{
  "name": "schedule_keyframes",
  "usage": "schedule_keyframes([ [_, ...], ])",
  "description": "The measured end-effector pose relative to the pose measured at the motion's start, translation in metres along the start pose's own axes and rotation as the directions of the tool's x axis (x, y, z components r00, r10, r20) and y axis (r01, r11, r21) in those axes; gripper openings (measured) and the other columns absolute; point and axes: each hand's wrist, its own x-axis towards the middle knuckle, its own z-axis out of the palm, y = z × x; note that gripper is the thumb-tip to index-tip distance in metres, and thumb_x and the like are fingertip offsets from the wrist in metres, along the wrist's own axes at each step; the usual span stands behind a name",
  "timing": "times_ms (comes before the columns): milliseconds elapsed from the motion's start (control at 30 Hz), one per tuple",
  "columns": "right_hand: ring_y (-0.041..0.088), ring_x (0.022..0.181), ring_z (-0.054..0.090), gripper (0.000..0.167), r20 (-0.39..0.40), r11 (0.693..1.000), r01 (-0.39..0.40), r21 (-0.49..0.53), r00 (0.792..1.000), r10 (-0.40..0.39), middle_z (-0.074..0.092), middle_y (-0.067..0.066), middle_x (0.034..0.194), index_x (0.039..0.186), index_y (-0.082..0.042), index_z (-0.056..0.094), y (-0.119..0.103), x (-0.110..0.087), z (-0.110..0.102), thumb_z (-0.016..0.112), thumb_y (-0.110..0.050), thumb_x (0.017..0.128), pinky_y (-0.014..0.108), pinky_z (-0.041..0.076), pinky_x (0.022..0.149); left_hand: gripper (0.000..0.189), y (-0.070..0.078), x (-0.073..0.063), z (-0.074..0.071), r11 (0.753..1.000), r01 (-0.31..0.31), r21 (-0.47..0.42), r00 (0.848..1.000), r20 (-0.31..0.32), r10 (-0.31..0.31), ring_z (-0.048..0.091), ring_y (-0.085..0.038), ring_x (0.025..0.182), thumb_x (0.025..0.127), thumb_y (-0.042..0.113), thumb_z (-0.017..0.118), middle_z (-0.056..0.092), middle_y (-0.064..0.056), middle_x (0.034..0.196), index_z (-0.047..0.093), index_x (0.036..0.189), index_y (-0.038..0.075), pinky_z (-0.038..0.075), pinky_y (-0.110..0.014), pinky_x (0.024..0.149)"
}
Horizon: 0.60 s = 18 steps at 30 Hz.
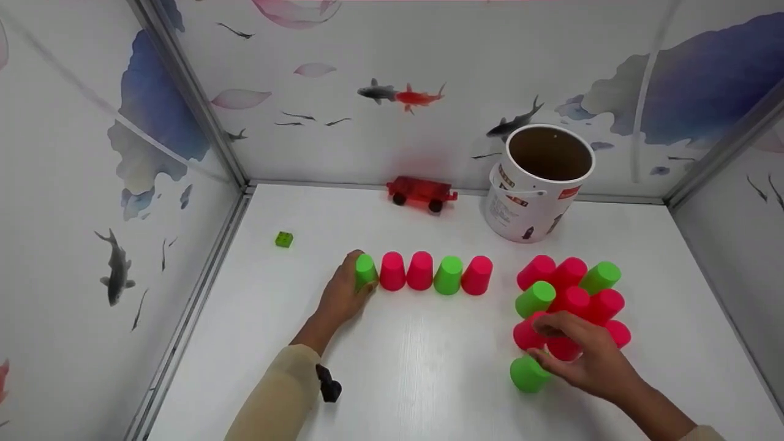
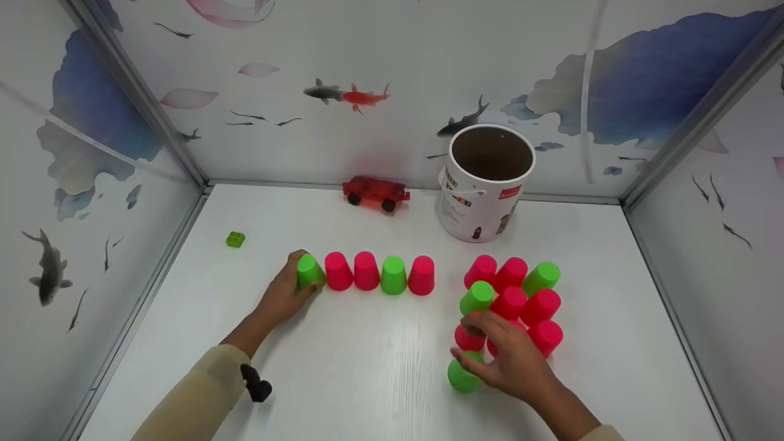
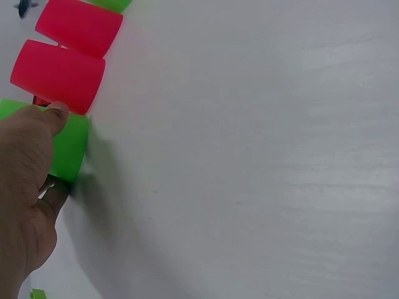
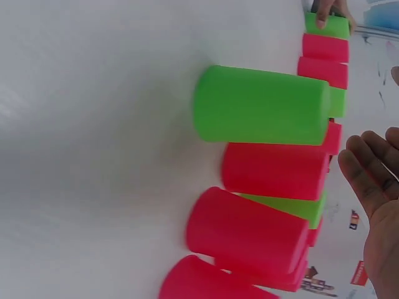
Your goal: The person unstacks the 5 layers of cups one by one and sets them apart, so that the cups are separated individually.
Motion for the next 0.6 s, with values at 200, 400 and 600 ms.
schedule_keyframes([
  [200, 0.015, 0.105, 0.079, 0.058, 0.031, 0.999, -0.044, -0.009, 0.999, 0.044, 0.078, -0.006, 0.118, 0.128, -0.019, 0.073, -0.006, 0.052, -0.009, 0.103, -0.018, 0.079, 0.026, 0.068, 0.086, 0.075, 0.0, 0.0, 0.001, 1.0, 0.014, -0.002, 1.0, -0.005, -0.014, 0.057, -0.034, 0.141, 0.105, 0.026, 0.077, 0.057, -0.016, 0.153, 0.032, 0.164, 0.02, 0.05, -0.057, 0.124],
  [400, 0.035, 0.12, 0.077, 0.061, 0.157, 0.973, -0.228, 0.018, 0.962, 0.223, 0.076, 0.01, 0.133, 0.145, -0.012, 0.066, -0.007, 0.096, 0.0, 0.092, -0.029, 0.093, 0.049, 0.068, 0.096, 0.075, 0.0, -0.001, 0.002, 1.0, 0.004, -0.003, 1.0, -0.002, -0.004, 0.058, -0.035, 0.141, 0.105, 0.026, 0.078, 0.058, -0.016, 0.152, 0.032, 0.164, 0.02, 0.052, -0.057, 0.122],
  [600, 0.046, 0.137, 0.065, 0.075, 0.304, 0.926, -0.373, -0.067, 0.876, 0.375, 0.064, 0.022, 0.151, 0.16, -0.006, 0.052, -0.011, 0.132, 0.015, 0.086, -0.031, 0.098, 0.056, 0.065, 0.104, 0.075, -0.004, 0.0, 0.004, 1.0, 0.0, 0.012, 1.0, -0.006, 0.001, 0.061, -0.035, 0.139, 0.106, 0.028, 0.076, 0.059, -0.018, 0.15, 0.031, 0.165, 0.022, 0.053, -0.057, 0.121],
])
